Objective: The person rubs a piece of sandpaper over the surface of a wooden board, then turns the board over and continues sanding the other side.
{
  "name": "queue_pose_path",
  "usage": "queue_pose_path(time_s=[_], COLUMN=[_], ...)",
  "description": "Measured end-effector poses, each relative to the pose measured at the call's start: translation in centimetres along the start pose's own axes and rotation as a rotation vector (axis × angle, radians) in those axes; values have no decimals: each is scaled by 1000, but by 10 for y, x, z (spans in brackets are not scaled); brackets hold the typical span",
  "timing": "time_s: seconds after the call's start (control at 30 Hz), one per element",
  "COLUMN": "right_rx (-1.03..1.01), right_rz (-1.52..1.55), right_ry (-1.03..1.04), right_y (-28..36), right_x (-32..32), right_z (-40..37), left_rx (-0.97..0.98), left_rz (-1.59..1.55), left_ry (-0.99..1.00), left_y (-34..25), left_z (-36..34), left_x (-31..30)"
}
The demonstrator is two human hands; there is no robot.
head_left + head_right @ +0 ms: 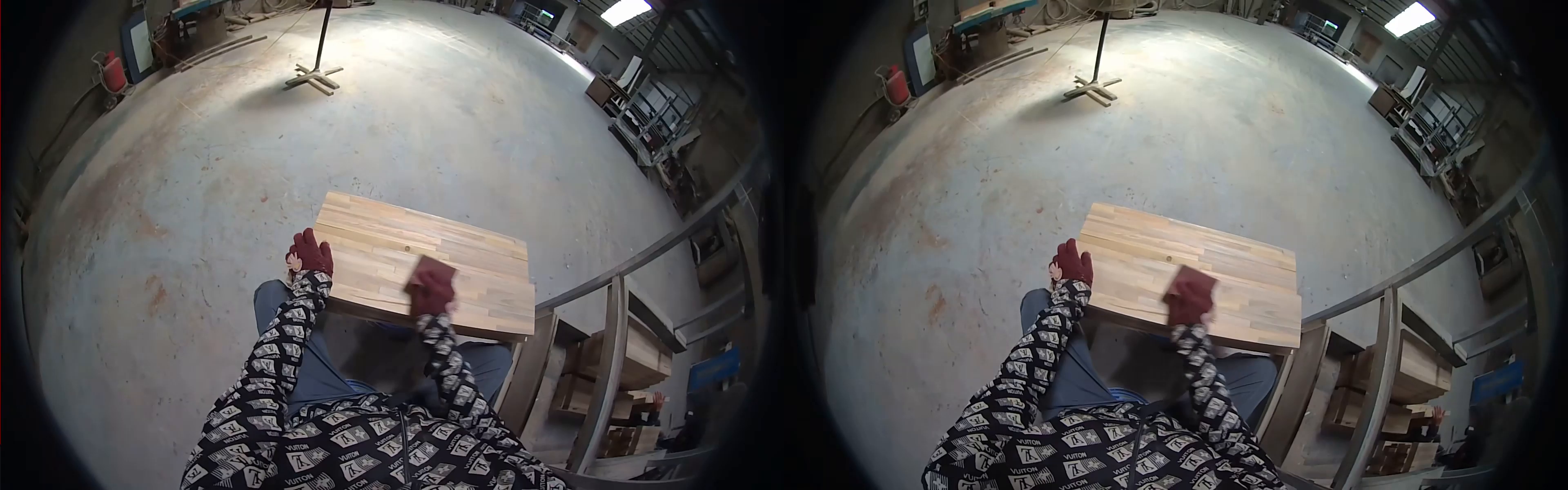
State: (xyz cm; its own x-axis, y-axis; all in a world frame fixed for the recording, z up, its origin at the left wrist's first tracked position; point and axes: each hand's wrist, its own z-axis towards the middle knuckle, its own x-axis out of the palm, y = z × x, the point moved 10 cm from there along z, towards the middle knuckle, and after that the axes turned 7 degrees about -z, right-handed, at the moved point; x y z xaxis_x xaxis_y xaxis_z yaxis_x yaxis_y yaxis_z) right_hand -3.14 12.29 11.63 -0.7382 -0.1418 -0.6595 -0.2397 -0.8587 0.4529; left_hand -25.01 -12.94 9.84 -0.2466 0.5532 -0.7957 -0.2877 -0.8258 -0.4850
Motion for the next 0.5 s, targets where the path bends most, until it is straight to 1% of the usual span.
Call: queue_pose_path(time_s=[0.03, 0.07, 0.1, 0.17, 0.2, 0.23, 0.27, 0.3, 0.33, 0.37, 0.4, 0.47, 0.5], right_rx=[-117, -226, -311, -398, -431, -465, -464, -391, -343, -293, -263, -113, -110], right_rz=[34, 77, 11, -16, -3, 11, 25, -46, -2, -79, -184, -235, -266], right_ry=[52, 94, 237, 280, 266, 257, 317, 301, 245, 145, 98, 112, 95], right_y=[31, 66, 91, 125, 123, 115, 101, 76, 51, 24, -7, -36, -49], right_x=[19, 29, 49, 49, 48, 44, 41, 39, 20, -1, -13, -51, -56], right_z=[-1, -5, -17, -30, -33, -35, -31, -30, -22, -17, -18, -3, -2], left_rx=[4, 44, 60, 64, 68, 62, 57, 54, 31, 22, 19, 22, 16], left_rz=[-3, 10, 19, 5, -14, -8, -14, -21, -64, -69, -65, -48, -55], left_ry=[5, -50, -57, -50, -37, -39, -41, -42, -20, -18, -14, -28, -23], left_y=[1, 2, 2, 2, 4, 6, 5, 6, 9, 9, 7, 6, 6], left_z=[0, -2, -2, -2, -1, -1, -1, -2, -2, -2, -2, -2, -1], left_x=[-1, 1, 1, 1, 2, 3, 3, 3, 5, 6, 4, 4, 6])
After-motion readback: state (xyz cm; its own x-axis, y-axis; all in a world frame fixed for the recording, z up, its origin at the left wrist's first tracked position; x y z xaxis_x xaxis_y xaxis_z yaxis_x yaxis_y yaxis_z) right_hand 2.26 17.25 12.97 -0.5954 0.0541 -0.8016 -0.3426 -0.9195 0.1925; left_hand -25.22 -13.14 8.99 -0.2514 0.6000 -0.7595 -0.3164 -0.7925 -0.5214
